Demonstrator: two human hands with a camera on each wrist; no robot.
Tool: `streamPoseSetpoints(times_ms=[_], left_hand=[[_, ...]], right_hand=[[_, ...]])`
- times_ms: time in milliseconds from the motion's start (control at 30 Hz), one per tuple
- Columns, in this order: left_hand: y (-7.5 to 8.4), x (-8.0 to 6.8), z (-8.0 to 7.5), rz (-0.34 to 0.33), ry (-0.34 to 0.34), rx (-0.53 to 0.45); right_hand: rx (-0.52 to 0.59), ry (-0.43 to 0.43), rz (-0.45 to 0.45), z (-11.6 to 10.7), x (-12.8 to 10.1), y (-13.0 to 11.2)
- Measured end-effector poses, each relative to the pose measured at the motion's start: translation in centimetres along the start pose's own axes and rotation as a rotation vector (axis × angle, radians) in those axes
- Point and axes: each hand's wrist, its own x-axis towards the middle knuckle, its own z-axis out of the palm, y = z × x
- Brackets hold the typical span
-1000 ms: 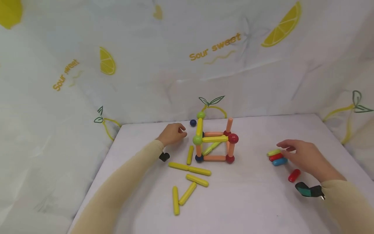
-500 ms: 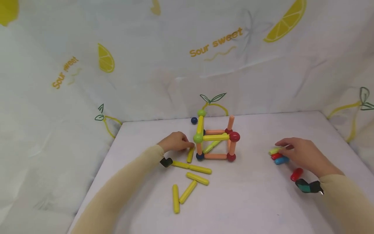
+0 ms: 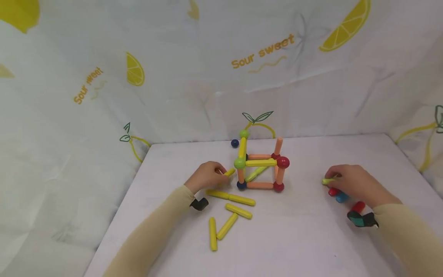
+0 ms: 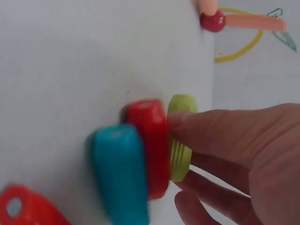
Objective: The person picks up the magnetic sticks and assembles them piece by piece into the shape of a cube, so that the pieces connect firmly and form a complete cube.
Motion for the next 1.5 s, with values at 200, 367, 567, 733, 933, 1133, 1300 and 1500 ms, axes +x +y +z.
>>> streamPoseSetpoints(times_ms=[200,367,567,733,933,1133,1300,1500], left_hand=[[-1.3,-3.8,-0.8,0.137,0.028,-0.147],[-0.6,-6.0,-0.4,0.273,-0.069,-0.181],[0.6,-7.2,1.0,0.387,-0.120,-0.235],[1.1,-7.3,1.7,0.425,-0.110,-0.280],[1.2,-7.4,1.7,0.448,-0.075,-0.293],[1.3,-7.4,1.2,0.565,-0.024,-0.087],[1.6,-8.1,0.7,0.537,0.006,-0.145],[2.3,-8.9,1.2,0.517,-0.073,-0.415]], right_hand=[[0.074,0.083,-0.078,2.2,-2.3,-4.6],[0.150,0.085,-0.199,4.9,-3.1,-10.7],[0.292,0.058,-0.299,6.7,-2.2,-15.2],[0.322,0.096,-0.343,7.1,-2.1,-16.2],[0.308,0.126,-0.386,7.1,-1.8,-16.7],[0.313,0.083,-0.366,7.2,-1.6,-16.4],[0.356,0.081,-0.387,7.5,-1.4,-16.4],[0.394,0.082,-0.407,7.9,-1.5,-16.7]])
